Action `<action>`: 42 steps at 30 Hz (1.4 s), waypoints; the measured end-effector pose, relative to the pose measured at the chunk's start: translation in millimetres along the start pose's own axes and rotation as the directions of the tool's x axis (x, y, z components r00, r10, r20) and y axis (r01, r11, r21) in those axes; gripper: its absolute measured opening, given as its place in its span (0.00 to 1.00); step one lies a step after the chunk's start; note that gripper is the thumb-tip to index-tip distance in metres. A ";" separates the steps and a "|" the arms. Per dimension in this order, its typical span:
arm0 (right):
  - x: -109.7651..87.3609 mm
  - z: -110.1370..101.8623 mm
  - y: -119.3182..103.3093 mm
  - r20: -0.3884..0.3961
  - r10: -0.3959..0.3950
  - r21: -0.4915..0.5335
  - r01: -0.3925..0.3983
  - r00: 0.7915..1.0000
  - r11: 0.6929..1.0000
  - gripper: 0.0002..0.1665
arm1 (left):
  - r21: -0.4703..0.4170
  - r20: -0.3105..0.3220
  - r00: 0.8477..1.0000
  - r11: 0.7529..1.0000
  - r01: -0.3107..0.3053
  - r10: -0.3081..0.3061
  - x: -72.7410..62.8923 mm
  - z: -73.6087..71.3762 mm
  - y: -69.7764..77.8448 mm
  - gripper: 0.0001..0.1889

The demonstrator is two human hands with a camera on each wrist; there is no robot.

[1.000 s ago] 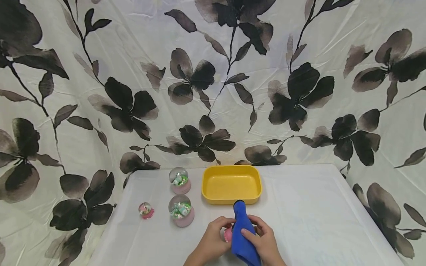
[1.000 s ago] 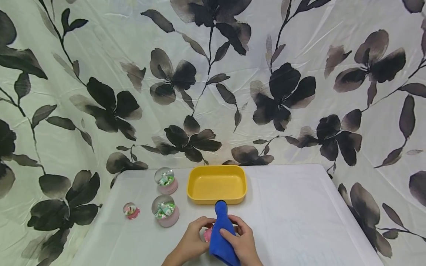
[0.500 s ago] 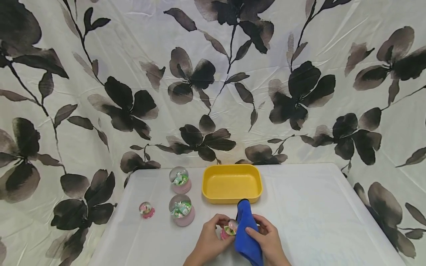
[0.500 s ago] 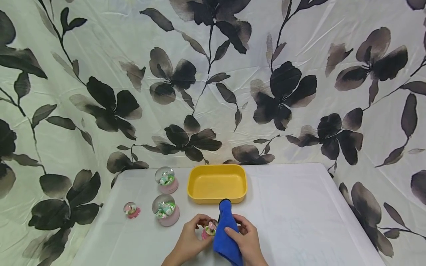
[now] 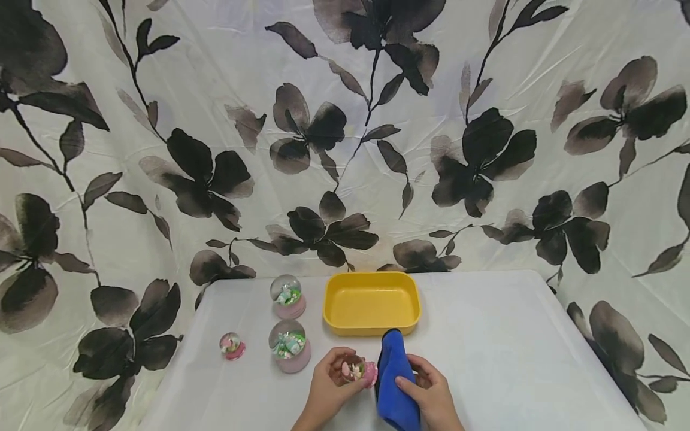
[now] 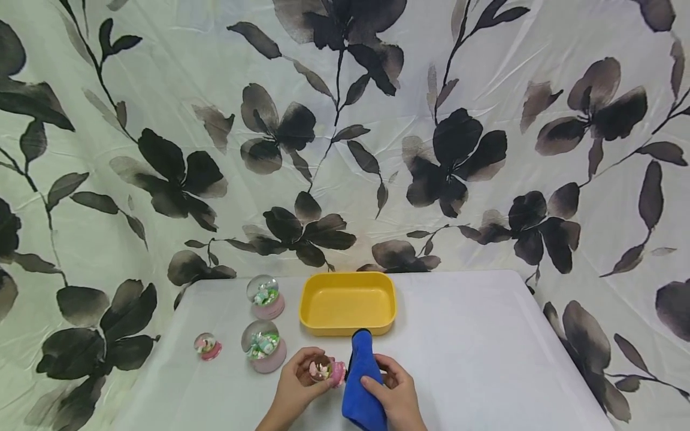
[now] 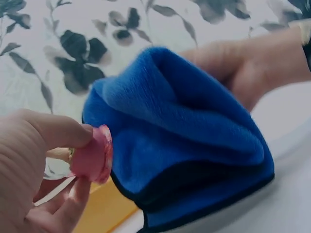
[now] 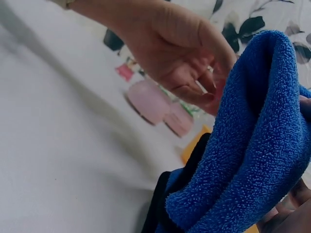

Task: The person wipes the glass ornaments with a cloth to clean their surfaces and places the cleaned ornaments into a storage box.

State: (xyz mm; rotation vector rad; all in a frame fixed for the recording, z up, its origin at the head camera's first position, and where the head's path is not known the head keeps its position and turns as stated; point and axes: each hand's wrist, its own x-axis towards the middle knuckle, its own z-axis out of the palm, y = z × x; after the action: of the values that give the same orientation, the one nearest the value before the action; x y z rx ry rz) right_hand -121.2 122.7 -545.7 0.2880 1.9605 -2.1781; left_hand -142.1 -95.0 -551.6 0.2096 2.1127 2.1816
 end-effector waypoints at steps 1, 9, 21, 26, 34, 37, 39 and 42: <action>-1.6 1.2 1.7 0.016 0.007 -0.014 -0.007 1.000 1.000 0.37 | -0.034 -0.003 1.000 0.999 0.031 -0.031 -2.8 -2.0 -0.1 0.28; -6.1 5.4 -0.7 0.009 -0.012 0.015 0.012 1.000 1.000 0.36 | -0.164 0.037 0.987 0.973 0.159 -0.155 -4.1 1.9 6.1 0.29; -5.4 7.1 -7.3 0.070 -0.080 0.058 0.076 0.994 0.995 0.35 | -0.185 0.050 0.991 0.974 0.130 -0.123 -1.0 16.2 3.2 0.28; -5.0 3.0 -2.9 0.192 -0.101 0.051 0.093 0.976 0.994 0.36 | -0.176 0.086 0.989 0.976 0.130 -0.117 -1.6 15.3 0.4 0.27; 1.4 -1.5 5.4 0.373 -0.152 0.062 0.139 0.915 0.988 0.34 | -0.166 0.122 0.981 0.972 0.168 -0.149 -0.5 13.8 0.7 0.26; 3.2 -2.7 11.1 0.407 -0.177 0.063 0.166 0.896 0.984 0.33 | -0.155 0.125 0.981 0.974 0.164 -0.145 -3.4 13.7 -0.3 0.25; 4.5 -2.5 13.7 0.378 -0.196 0.050 0.191 0.905 0.980 0.32 | -0.156 0.124 0.980 0.972 0.177 -0.158 -4.8 16.5 0.1 0.24; 7.3 -1.3 15.6 0.261 -0.235 0.043 0.232 0.936 0.972 0.29 | -0.091 0.095 0.978 0.977 0.194 -0.185 -4.2 23.4 4.0 0.24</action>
State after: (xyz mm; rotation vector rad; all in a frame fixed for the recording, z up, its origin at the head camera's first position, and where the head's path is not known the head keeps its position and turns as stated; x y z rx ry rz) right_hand -123.9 122.2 -562.8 -0.2389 1.9133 -2.2282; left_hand -133.9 -72.7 -547.0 0.0878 1.8887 2.1201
